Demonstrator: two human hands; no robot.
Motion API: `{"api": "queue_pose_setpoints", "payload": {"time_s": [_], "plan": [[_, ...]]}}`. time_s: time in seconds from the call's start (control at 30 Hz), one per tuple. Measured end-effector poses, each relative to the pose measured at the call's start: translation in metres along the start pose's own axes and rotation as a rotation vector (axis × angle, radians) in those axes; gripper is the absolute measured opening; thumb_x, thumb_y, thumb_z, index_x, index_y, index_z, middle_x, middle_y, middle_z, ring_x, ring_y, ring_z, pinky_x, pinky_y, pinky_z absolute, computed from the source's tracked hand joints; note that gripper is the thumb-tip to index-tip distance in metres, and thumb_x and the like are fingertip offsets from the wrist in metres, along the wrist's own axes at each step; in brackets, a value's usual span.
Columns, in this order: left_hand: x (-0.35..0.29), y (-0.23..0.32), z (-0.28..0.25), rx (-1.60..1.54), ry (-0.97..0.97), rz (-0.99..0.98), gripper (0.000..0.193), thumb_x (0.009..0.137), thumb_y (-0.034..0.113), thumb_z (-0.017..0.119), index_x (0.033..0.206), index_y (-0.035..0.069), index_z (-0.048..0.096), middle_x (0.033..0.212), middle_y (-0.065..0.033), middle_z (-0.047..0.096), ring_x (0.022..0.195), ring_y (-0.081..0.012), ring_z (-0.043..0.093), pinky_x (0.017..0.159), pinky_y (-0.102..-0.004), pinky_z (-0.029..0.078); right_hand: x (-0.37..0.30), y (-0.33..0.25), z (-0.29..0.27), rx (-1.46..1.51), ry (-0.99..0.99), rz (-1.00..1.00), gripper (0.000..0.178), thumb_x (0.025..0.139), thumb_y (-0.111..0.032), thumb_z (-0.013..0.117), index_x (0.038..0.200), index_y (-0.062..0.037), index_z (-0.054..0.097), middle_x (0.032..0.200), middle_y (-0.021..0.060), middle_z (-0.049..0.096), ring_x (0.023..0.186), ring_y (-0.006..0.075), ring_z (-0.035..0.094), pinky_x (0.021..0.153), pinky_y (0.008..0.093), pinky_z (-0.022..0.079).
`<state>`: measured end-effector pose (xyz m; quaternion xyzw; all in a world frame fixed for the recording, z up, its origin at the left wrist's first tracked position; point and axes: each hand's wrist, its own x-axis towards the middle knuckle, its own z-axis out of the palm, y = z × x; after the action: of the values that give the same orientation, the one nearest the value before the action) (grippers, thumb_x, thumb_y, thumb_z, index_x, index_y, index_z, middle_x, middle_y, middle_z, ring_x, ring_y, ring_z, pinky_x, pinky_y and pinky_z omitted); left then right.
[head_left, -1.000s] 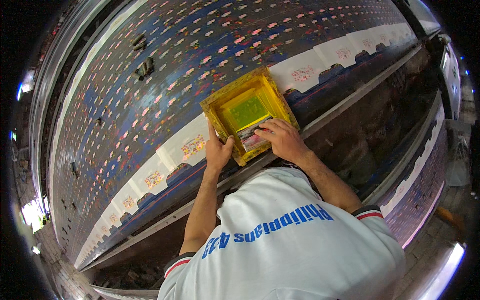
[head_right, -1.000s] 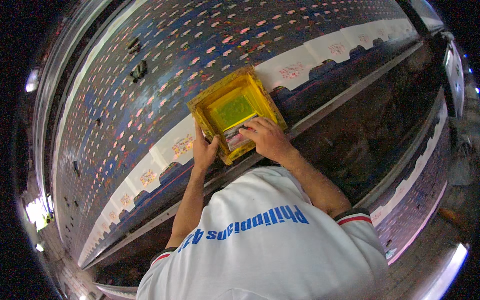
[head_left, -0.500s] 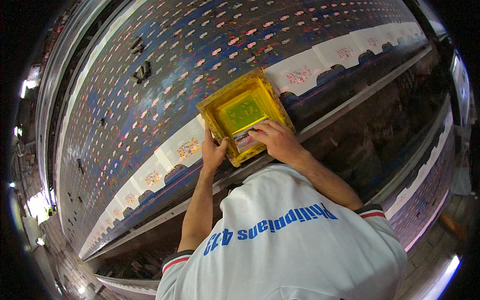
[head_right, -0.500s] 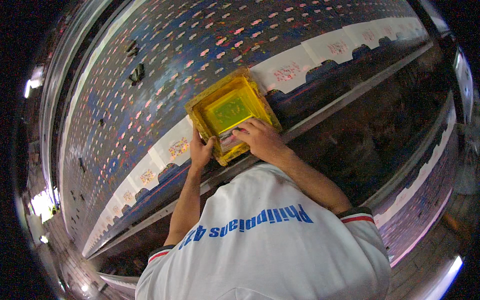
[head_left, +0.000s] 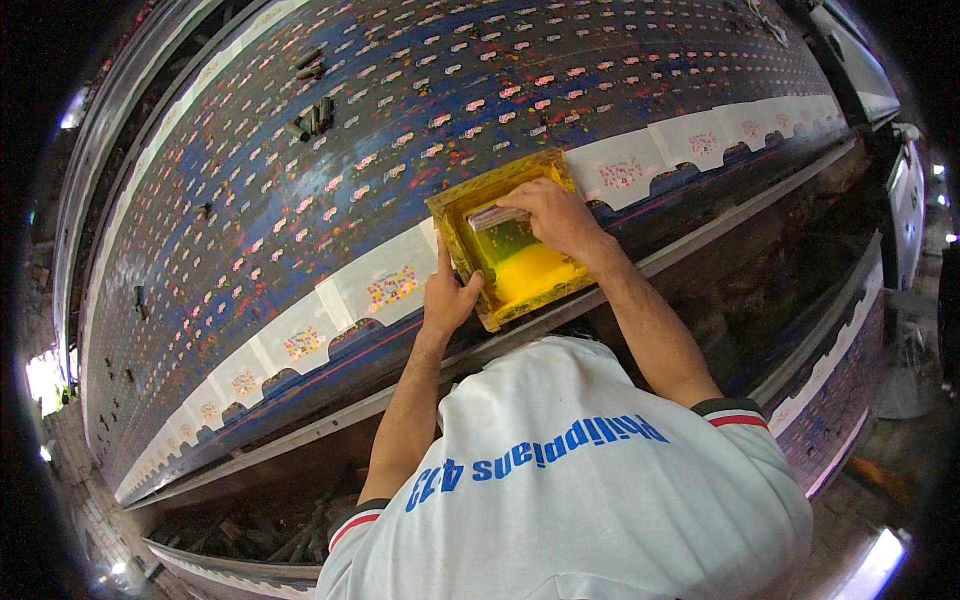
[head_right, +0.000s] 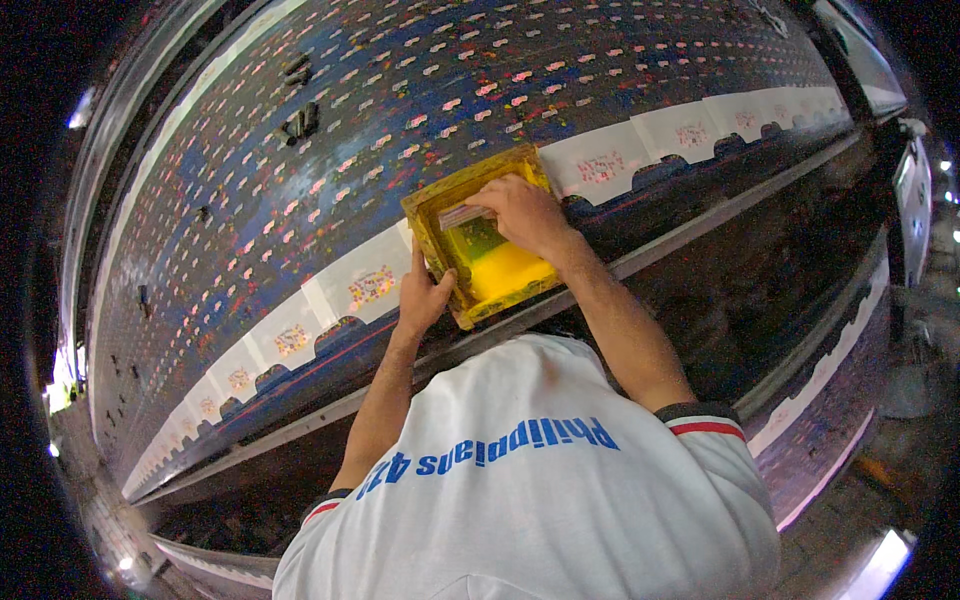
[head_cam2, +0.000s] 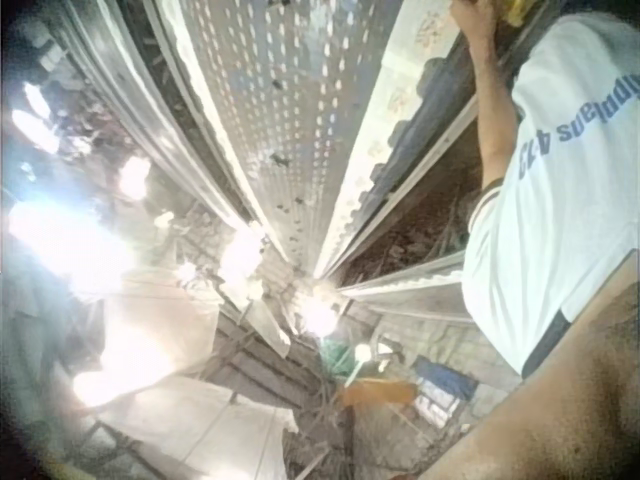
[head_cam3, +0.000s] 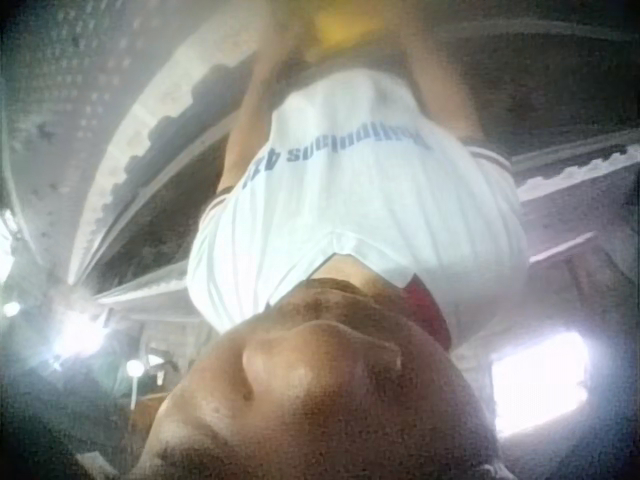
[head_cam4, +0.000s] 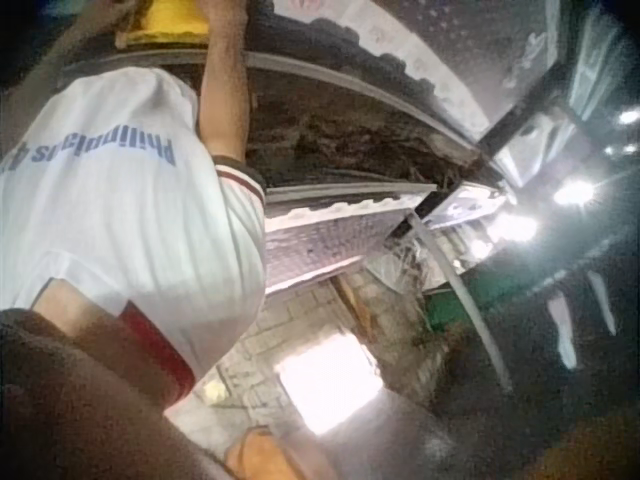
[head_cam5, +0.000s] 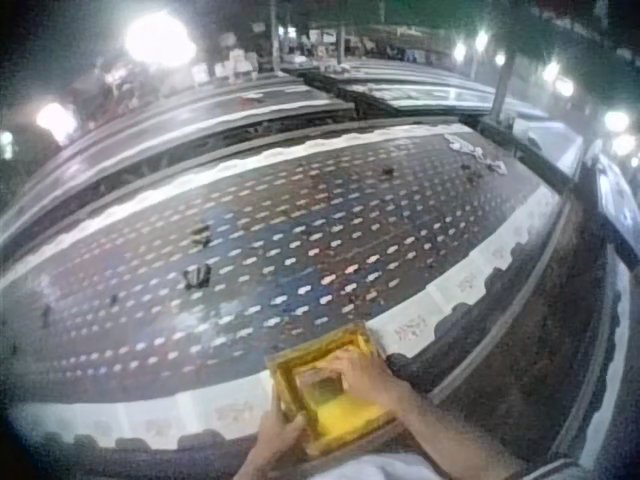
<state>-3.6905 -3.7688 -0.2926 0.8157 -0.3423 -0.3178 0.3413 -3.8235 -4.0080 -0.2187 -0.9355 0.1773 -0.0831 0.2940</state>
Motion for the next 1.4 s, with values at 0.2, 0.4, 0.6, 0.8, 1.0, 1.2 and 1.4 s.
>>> {"api": "queue_pose_setpoints", "payload": {"time_s": [0.2, 0.4, 0.6, 0.8, 1.0, 1.2, 1.4], "plan": [[-0.001, 0.005, -0.001, 0.024, -0.01, -0.027, 0.115, 0.093, 0.032, 0.075, 0.177, 0.002, 0.004, 0.084, -0.0256, 0.078, 0.072, -0.0445, 0.077, 0.066, -0.0511, 0.061, -0.021, -0.009, 0.005, -0.024, -0.054, 0.055, 0.046, 0.094, 0.005, 0.061, 0.132, -0.0114, 0.081, 0.131, 0.012, 0.077, 0.127, 0.0333, 0.068, 0.111, 0.0471, 0.056], [-0.002, -0.005, 0.004, -0.006, 0.044, 0.025, 0.112, 0.094, 0.029, 0.077, 0.178, 0.006, 0.009, 0.084, -0.0244, 0.078, 0.07, -0.0404, 0.077, 0.064, -0.0494, 0.06, -0.097, -0.024, 0.015, -0.008, -0.064, 0.094, 0.046, 0.093, 0.006, 0.063, 0.132, -0.0109, 0.081, 0.132, 0.0118, 0.076, 0.126, 0.0331, 0.069, 0.11, 0.046, 0.057], [-0.001, -0.002, 0.007, -0.006, 0.045, 0.021, 0.113, 0.093, 0.024, 0.077, 0.177, 0.001, 0.005, 0.073, -0.0211, 0.074, 0.063, -0.0389, 0.074, 0.06, -0.0476, 0.058, -0.109, -0.019, 0.014, 0.01, 0.009, 0.041, 0.046, 0.094, 0.005, 0.064, 0.132, -0.0118, 0.081, 0.133, 0.0113, 0.075, 0.127, 0.0327, 0.068, 0.11, 0.0455, 0.057], [0.017, 0.045, 0.05, 0.005, 0.109, 0.145, 0.109, 0.095, 0.02, 0.076, 0.177, 0.002, 0.007, 0.094, -0.0223, 0.08, 0.068, -0.0344, 0.077, 0.063, -0.0436, 0.06, -0.123, 0.033, -0.03, -0.016, 0.076, -0.025, 0.044, 0.092, 0.004, 0.068, 0.131, -0.0114, 0.082, 0.133, 0.0104, 0.074, 0.127, 0.0312, 0.068, 0.11, 0.0445, 0.057], [0.065, 0.12, 0.14, 0.001, 0.159, 0.196, 0.107, 0.094, 0.02, 0.077, 0.177, 0.002, 0.011, 0.087, -0.0203, 0.079, 0.066, -0.0332, 0.076, 0.06, -0.0441, 0.059, -0.147, 0.134, -0.09, -0.044, 0.116, -0.023, 0.042, 0.093, 0.003, 0.067, 0.131, -0.0102, 0.081, 0.132, 0.0117, 0.074, 0.129, 0.0329, 0.066, 0.112, 0.0464, 0.056], [0.094, 0.151, 0.186, -0.047, 0.137, 0.135, 0.104, 0.092, 0.014, 0.076, 0.177, 0.008, 0.017, 0.097, -0.0223, 0.082, 0.071, -0.0321, 0.08, 0.065, -0.0429, 0.064, -0.164, 0.191, -0.109, -0.003, 0.111, -0.039, 0.042, 0.093, 0.001, 0.068, 0.132, -0.0105, 0.081, 0.133, 0.0118, 0.073, 0.129, 0.0329, 0.065, 0.112, 0.0471, 0.056], [0.097, 0.155, 0.185, -0.107, 0.104, 0.082, 0.098, 0.093, 0.011, 0.075, 0.176, 0.007, 0.023, 0.106, -0.0209, 0.083, 0.078, -0.0292, 0.082, 0.072, -0.0405, 0.067, -0.164, 0.2, -0.109, -0.003, 0.088, -0.034, 0.042, 0.094, 0.0, 0.068, 0.133, -0.0119, 0.08, 0.133, 0.0102, 0.071, 0.131, 0.0305, 0.064, 0.11, 0.0453, 0.056]]}}
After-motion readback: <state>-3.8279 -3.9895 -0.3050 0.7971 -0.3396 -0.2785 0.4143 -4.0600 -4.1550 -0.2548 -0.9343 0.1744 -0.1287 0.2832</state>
